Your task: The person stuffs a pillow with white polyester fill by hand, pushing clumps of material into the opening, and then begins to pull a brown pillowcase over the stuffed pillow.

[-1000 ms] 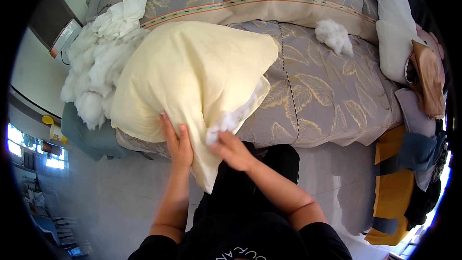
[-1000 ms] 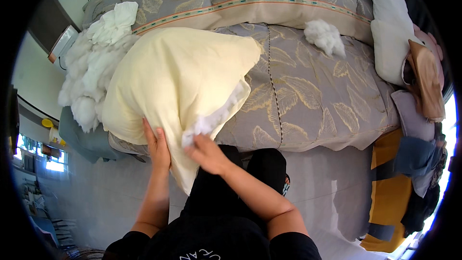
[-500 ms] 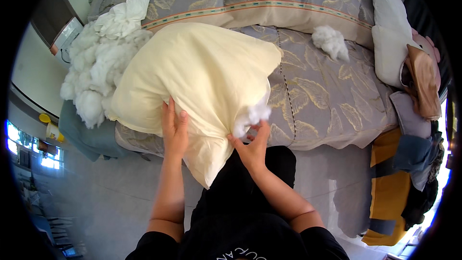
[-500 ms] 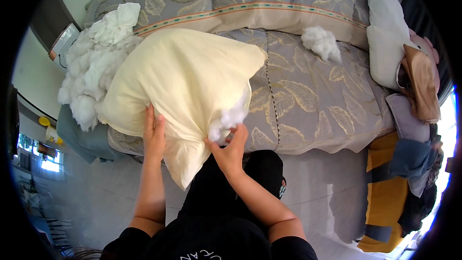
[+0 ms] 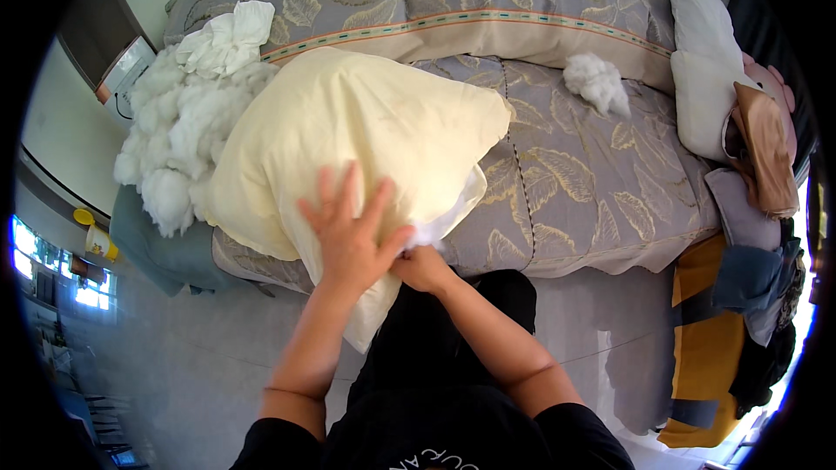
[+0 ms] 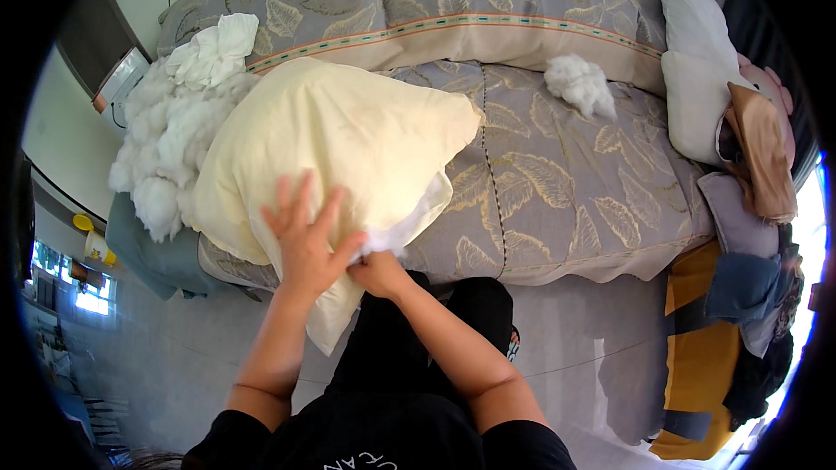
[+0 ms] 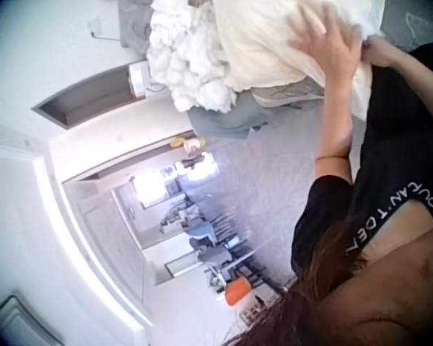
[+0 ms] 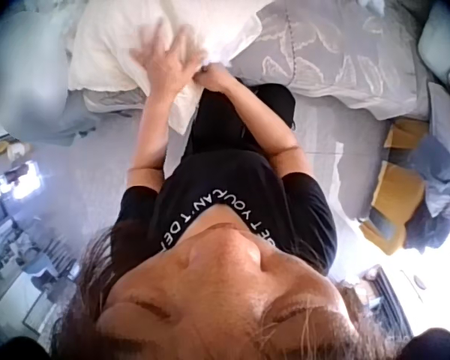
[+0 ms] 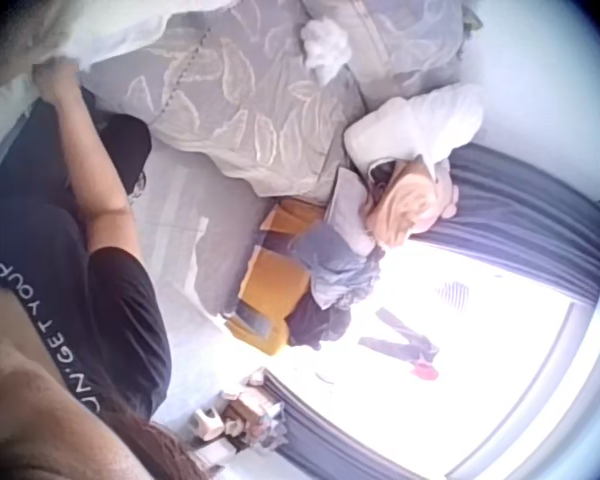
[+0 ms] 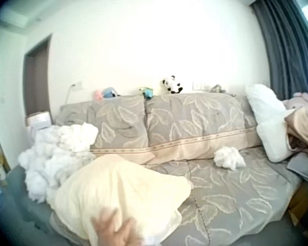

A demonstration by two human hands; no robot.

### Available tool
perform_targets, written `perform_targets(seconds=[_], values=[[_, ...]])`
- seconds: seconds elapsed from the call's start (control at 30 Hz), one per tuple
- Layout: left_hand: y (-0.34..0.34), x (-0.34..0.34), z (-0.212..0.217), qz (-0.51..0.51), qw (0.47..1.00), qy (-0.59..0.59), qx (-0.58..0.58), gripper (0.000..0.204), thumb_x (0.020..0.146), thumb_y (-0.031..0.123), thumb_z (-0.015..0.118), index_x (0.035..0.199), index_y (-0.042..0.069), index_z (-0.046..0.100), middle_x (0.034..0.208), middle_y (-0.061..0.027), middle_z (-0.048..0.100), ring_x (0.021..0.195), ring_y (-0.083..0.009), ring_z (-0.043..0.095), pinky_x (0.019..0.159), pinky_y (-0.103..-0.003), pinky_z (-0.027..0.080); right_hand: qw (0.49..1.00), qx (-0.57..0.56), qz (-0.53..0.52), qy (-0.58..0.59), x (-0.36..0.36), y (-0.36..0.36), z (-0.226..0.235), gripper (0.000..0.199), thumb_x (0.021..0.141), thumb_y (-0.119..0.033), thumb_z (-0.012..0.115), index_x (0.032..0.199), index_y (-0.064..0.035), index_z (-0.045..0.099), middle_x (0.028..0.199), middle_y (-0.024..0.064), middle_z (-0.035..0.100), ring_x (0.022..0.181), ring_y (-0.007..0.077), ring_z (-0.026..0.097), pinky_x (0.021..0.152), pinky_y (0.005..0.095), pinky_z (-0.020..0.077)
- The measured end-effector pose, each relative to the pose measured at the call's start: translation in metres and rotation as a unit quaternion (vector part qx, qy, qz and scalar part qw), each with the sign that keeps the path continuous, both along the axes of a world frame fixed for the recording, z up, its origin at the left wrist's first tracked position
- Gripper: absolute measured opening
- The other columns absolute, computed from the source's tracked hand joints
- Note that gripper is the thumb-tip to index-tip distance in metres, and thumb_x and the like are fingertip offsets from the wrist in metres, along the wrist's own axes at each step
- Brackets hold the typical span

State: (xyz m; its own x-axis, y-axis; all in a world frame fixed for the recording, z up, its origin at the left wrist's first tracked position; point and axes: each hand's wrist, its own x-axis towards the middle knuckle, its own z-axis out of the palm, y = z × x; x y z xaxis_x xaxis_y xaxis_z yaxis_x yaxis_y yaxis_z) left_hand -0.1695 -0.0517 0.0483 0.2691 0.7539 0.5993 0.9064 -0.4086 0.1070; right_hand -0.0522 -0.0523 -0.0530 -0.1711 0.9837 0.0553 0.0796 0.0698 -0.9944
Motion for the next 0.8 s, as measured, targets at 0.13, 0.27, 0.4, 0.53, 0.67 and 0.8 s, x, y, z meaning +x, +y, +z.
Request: perform_targets(seconds=[0.13,0.27,0.4,0.53,0.67,0.8], values=[[0.029,0.018,-0.006,-0.033,0.997,0.040,-0.056,0.055,0.066,0.027,0.075,0.116,0.012,0.056,0.126,-0.0096,0.049,0.130,-0.0337,0.031,0.100,-0.069,0.010,0.985,-0.074,-0.119,-0.100,0.034,-0.016,0.026,0.059,0.070,-0.018,0.074,0.119,-0.0023,0.045,0.119,0.0200,0.050,0.101,0.0252,0.055,0.074,0.0349,0.0481],[0.042,0.026,-0.002,-0.026,0.998,0.033,-0.041,0.035,0.064,0.016,0.075,0.093,0.010,0.057,0.109,-0.0039,0.054,0.115,-0.0288,0.044,0.100,-0.069,0.012,0.927,0.133,-0.322,-0.137,0.054,-0.013,0.020,0.088,0.068,-0.026,0.080,0.136,-0.0044,0.030,0.140,0.0218,0.030,0.112,0.0258,0.049,0.077,0.0345,0.0492],[0.044,0.025,-0.004,-0.092,0.995,0.023,-0.017,0.021,0.065,0.012,0.073,0.073,0.009,0.053,0.102,-0.0047,0.053,0.105,-0.0276,0.049,0.100,-0.067,0.013,0.966,0.047,-0.195,0.166,0.050,0.021,0.015,0.066,0.076,-0.008,0.068,0.134,-0.0032,0.036,0.119,0.0101,0.050,0.101,0.0163,0.055,0.078,0.0284,0.0483],[0.044,0.015,0.002,-0.194,0.975,-0.107,-0.012,0.019,0.069,0.013,0.070,0.067,0.009,0.051,0.105,-0.0033,0.055,0.109,-0.0273,0.049,0.099,-0.067,0.014,0.941,0.051,-0.181,0.281,0.029,0.033,0.023,0.037,0.076,0.005,0.054,0.112,-0.0021,0.054,0.099,0.0039,0.060,0.090,0.0111,0.058,0.074,0.0262,0.0472],[0.049,0.014,0.020,-0.276,0.945,-0.175,-0.001,0.021,0.073,0.014,0.069,0.068,0.008,0.050,0.114,-0.0047,0.056,0.115,-0.0274,0.048,0.102,-0.062,0.014,0.988,0.043,-0.095,0.116,0.022,0.033,0.025,0.020,0.077,0.002,0.052,0.096,-0.0007,0.061,0.087,0.0070,0.063,0.083,0.0104,0.058,0.071,0.0277,0.0470],[0.049,0.017,0.006,-0.253,0.958,-0.116,-0.075,0.020,0.076,0.010,0.067,0.070,0.006,0.049,0.112,-0.0071,0.060,0.115,-0.0271,0.051,0.105,-0.054,0.012,0.952,0.210,0.113,-0.192,0.007,0.028,0.003,0.019,0.074,0.001,0.056,0.092,-0.0004,0.063,0.082,0.0052,0.063,0.078,0.0113,0.057,0.069,0.0263,0.0466]])
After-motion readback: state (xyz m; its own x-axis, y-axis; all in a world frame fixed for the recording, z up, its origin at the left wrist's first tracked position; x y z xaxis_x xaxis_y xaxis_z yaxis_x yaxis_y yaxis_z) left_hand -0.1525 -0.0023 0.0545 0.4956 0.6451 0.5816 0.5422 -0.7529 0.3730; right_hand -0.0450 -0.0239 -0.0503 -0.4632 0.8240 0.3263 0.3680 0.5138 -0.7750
